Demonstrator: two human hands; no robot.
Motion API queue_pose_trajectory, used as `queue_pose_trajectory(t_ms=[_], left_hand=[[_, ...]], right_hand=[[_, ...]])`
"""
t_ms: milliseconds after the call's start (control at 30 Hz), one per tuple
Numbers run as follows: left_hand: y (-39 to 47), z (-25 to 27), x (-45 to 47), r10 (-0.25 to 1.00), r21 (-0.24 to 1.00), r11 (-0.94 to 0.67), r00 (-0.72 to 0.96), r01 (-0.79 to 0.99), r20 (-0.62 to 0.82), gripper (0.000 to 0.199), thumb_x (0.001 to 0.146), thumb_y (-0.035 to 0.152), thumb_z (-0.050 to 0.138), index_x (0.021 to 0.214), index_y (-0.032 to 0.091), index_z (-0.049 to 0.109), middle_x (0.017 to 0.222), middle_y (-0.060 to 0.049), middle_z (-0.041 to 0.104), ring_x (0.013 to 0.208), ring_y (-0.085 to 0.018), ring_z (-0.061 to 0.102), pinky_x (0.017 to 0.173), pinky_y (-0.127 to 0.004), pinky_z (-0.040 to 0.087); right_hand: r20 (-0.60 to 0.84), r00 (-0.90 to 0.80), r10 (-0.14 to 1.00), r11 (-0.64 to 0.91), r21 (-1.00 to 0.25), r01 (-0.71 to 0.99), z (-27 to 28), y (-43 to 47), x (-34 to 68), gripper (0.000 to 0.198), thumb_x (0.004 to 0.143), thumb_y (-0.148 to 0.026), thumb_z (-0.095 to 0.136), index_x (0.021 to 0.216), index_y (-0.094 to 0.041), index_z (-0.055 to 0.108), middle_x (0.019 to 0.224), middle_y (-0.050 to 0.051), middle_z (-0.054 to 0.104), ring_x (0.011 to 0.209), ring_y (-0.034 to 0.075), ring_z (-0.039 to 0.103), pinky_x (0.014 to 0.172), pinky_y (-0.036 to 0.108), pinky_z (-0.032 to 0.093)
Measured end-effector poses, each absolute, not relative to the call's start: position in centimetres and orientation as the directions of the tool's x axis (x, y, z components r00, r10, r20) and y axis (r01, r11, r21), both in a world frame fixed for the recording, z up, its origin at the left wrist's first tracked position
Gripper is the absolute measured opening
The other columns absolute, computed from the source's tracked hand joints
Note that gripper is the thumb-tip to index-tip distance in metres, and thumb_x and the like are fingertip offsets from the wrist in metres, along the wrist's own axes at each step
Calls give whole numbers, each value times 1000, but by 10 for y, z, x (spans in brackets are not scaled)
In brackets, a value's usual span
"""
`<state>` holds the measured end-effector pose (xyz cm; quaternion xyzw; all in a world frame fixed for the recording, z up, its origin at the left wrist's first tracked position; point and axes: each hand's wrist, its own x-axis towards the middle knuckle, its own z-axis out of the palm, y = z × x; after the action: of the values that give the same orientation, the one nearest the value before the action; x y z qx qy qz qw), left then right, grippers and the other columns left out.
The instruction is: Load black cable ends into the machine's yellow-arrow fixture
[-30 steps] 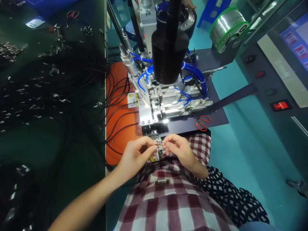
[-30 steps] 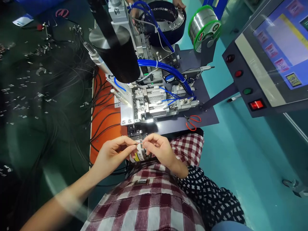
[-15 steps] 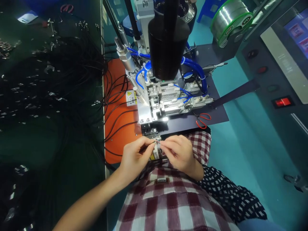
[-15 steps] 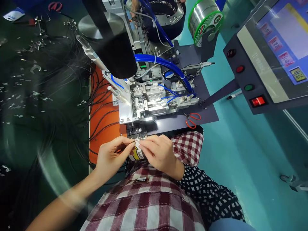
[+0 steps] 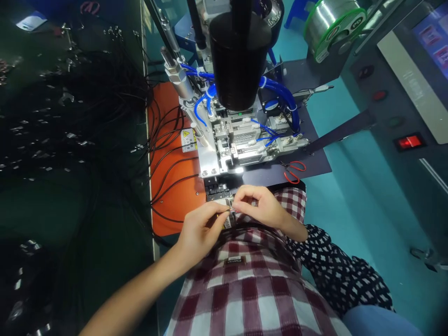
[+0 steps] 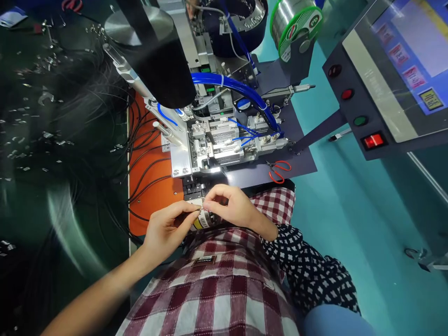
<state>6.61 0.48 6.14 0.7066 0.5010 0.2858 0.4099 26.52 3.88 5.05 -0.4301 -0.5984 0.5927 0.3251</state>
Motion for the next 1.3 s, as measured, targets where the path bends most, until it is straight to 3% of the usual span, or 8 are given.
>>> queue_pose_trajectory(t_ms=[233,500,633,800,1067,1167,1233,1300], left_hand=[[11,65,66,892,884,-84,430,461,-140,12,91,23,55,92,19,67,86,-3,69,80,-16,63,72,-26,48],[15,67,70,902,924,323,230,203,-365,14,82,31,67,83,17,67,58,0,66,50,-15,63,50,-25,52],[16,66,73,899,915,389,173,107,-402,18,79,32,70,82,16,63,56,-1,67,49,-15,64,52,-26,56],[18,70,75,904,915,396,142,82,-404,20,78,32,72,80,15,62,59,-1,68,51,-15,66,52,-25,58],[18,70,75,906,911,411,87,40,-413,22,75,32,75,79,15,62,61,-2,69,52,-15,67,53,-24,58],[17,68,75,907,913,405,102,43,-407,21,76,32,74,80,15,62,60,-2,68,52,-15,66,53,-25,58],[16,67,75,913,920,389,109,52,-392,20,76,31,73,80,15,62,60,-1,68,52,-15,66,53,-26,58],[15,67,76,921,927,369,110,62,-373,18,77,31,72,79,16,62,61,-1,67,53,-15,66,53,-26,57]], right_hand=[[131,-469,874,343,-849,402,54,35,265,19,91,-18,53,73,-17,58,74,1,60,66,12,52,63,27,39],[2,-212,977,41,-983,179,41,21,263,12,93,-22,55,94,-19,66,86,3,66,62,11,59,56,25,48],[99,-99,990,120,-964,238,39,6,258,17,89,-17,58,104,-19,68,94,6,68,77,15,63,64,28,53],[196,-126,972,225,-928,295,40,-2,249,28,90,-14,56,116,-20,65,101,8,71,82,17,67,72,32,56],[419,-302,856,516,-666,540,36,-11,246,40,91,-15,54,130,-16,56,116,13,72,98,22,70,70,34,50],[303,-170,938,347,-834,429,37,-6,245,30,89,-17,57,118,-17,64,109,11,73,89,21,71,72,34,53],[72,-62,995,85,-971,225,39,2,243,20,88,-24,60,105,-17,68,96,9,74,70,17,69,62,30,53],[-164,-78,983,-165,-986,-7,39,10,242,16,86,-30,63,92,-17,69,82,5,72,53,11,61,49,24,49]])
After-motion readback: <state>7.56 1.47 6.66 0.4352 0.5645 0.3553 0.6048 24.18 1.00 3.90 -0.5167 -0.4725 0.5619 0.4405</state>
